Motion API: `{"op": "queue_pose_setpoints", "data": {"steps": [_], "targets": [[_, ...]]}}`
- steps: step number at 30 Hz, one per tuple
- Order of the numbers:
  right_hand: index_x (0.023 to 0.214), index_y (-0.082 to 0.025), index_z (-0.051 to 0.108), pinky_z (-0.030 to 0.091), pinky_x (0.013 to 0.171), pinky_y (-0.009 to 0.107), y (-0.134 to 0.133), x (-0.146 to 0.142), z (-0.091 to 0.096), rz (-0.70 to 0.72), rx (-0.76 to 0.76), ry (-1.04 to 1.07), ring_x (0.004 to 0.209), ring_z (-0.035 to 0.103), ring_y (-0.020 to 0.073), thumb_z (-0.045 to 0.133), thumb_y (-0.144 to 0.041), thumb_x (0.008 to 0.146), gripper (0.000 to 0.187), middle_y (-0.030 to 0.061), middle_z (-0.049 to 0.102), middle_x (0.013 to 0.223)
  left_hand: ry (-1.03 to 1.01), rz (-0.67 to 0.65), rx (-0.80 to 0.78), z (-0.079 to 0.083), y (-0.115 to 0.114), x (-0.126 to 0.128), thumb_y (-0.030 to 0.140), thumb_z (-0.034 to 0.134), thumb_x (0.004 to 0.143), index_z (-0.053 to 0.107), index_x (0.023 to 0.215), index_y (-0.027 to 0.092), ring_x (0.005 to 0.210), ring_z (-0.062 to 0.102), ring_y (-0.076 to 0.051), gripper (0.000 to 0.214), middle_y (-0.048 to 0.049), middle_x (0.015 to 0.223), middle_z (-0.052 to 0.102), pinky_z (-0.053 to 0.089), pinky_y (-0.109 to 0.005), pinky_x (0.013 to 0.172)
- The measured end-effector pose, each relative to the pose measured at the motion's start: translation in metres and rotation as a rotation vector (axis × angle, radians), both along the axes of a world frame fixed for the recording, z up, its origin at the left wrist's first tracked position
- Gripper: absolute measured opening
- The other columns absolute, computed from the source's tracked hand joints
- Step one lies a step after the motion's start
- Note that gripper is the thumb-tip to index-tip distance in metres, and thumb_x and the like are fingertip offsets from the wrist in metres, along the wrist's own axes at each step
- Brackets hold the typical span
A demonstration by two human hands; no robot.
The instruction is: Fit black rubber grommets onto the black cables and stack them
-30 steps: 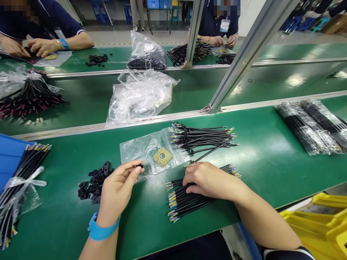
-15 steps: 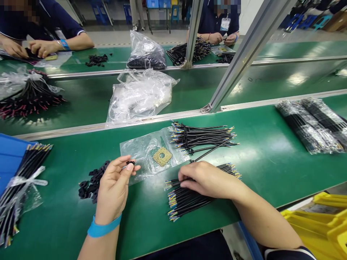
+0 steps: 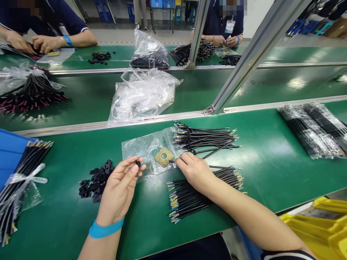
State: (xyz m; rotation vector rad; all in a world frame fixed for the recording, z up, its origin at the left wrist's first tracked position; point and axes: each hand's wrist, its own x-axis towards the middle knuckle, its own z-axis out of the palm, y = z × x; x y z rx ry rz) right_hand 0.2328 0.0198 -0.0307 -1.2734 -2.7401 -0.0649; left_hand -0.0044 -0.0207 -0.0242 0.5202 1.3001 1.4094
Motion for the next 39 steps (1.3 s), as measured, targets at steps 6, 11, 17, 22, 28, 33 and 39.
{"op": "queue_pose_setpoints", "data": {"steps": [6,11,17,22,28,33,39], "targets": [[0.102,-0.015,0.069,0.043,0.06,0.028,0.001,0.003,-0.003,0.006,0.015,-0.035,0.085,0.06,0.019,0.054,-0.011,0.099,0.016,0.0074,0.066,0.087,-0.034,-0.054,-0.055,0.0,-0.003,-0.002,0.034,0.097,0.061,0.078,0.109,0.023,0.086,0.074,-0.014,0.053,-0.0054,0.111,0.077,0.06,-0.018,0.073],[0.117,-0.014,0.069,0.05,0.067,0.026,0.001,0.007,-0.001,0.049,0.136,0.209,0.083,0.062,0.0163,0.051,-0.012,0.101,0.024,0.0068,0.07,0.091,-0.1,-0.101,-0.069,0.001,-0.004,0.003,0.037,0.096,0.064,0.076,0.107,0.022,0.091,0.076,-0.017,0.049,-0.0074,0.112,0.078,0.06,-0.019,0.072],[0.117,-0.015,0.07,0.053,0.075,0.022,-0.012,0.004,0.015,0.154,0.17,0.646,0.082,0.064,0.0112,0.058,-0.015,0.101,0.02,0.0042,0.072,0.095,-0.265,-0.23,-0.09,0.001,-0.007,0.012,0.039,0.095,0.066,0.075,0.104,0.023,0.092,0.077,-0.016,0.045,-0.0058,0.106,0.079,0.059,-0.018,0.073],[0.118,-0.016,0.07,0.051,0.07,0.023,-0.017,0.002,0.015,0.184,0.199,0.606,0.076,0.061,0.0106,0.059,-0.013,0.1,0.022,0.0026,0.073,0.093,-0.305,-0.325,-0.08,0.002,-0.01,0.014,0.039,0.092,0.07,0.075,0.102,0.023,0.09,0.077,-0.016,0.039,-0.0053,0.106,0.08,0.059,-0.018,0.073],[0.121,-0.015,0.069,0.051,0.068,0.026,-0.018,0.006,0.02,0.208,0.252,0.485,0.076,0.062,0.013,0.055,-0.012,0.1,0.026,0.0046,0.074,0.095,-0.208,-0.343,-0.054,0.0,-0.01,0.013,0.042,0.091,0.071,0.074,0.101,0.023,0.09,0.077,-0.017,0.039,-0.0066,0.104,0.08,0.058,-0.02,0.071],[0.119,-0.011,0.068,0.054,0.069,0.03,-0.026,0.005,0.032,0.297,0.353,0.434,0.08,0.066,0.0166,0.05,-0.011,0.1,0.027,0.0081,0.076,0.097,0.049,-0.373,-0.025,-0.01,-0.012,0.016,0.04,0.093,0.068,0.078,0.095,0.02,0.092,0.075,-0.02,0.037,-0.0092,0.102,0.08,0.059,-0.027,0.083],[0.118,-0.013,0.069,0.055,0.067,0.03,-0.027,0.003,0.029,0.33,0.291,0.541,0.077,0.065,0.0164,0.051,-0.011,0.099,0.026,0.008,0.075,0.093,0.223,-0.33,0.051,-0.012,-0.015,0.018,0.034,0.095,0.062,0.082,0.083,0.019,0.074,0.07,-0.018,0.029,-0.0076,0.084,0.078,0.058,-0.027,0.068]]}}
